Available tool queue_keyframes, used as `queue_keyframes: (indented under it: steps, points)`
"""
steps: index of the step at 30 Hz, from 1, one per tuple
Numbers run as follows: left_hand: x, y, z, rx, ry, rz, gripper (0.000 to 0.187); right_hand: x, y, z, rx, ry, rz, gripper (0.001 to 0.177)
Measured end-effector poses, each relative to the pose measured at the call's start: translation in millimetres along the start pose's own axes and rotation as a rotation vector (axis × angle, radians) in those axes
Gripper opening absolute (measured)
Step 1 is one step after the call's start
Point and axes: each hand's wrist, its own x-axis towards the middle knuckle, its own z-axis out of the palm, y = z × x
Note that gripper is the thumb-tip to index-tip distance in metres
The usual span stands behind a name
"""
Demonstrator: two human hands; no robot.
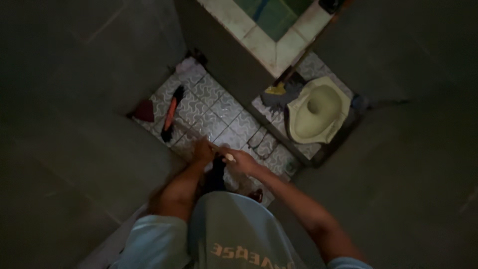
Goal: The person joins two wooden poles using a white plastic connector and then uses the assembled long-handled squeegee to move water across a tiled floor in a bathroom.
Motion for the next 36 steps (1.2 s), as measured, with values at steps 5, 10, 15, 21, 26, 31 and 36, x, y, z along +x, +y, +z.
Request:
queue_keyframes:
  steps: [5,10,15,21,26,31,36]
  points:
    - [10,8,12,-0.037,-0.133,-0.064,0.021,-2,12,11,0.031,0.051,0.146,0.044]
    - [-12,48,58,-0.044,-0.196,-0.021,0.025,-66,61,-11,0.031,0.246,-0.068,0.04]
    - [-59,97,120,-0.039,-0.299,0.088,0.028,-155,69,-18,-0.063,0.344,0.167,0.033]
    - [-99,131,155,-0.012,-0.443,0.291,0.033,-224,57,-18,-0.001,0.561,0.169,0.032]
    - [-108,146,129,0.085,-0.512,0.397,0.037,-237,50,-20,0.132,0.633,0.092,0.026]
    - [-103,155,82,0.209,-0.426,0.284,0.026,-213,39,-29,0.137,0.54,0.08,0.031]
    - [-79,106,48,0.016,-0.066,0.445,0.028,-155,23,-31,0.122,0.47,-0.109,0.03]
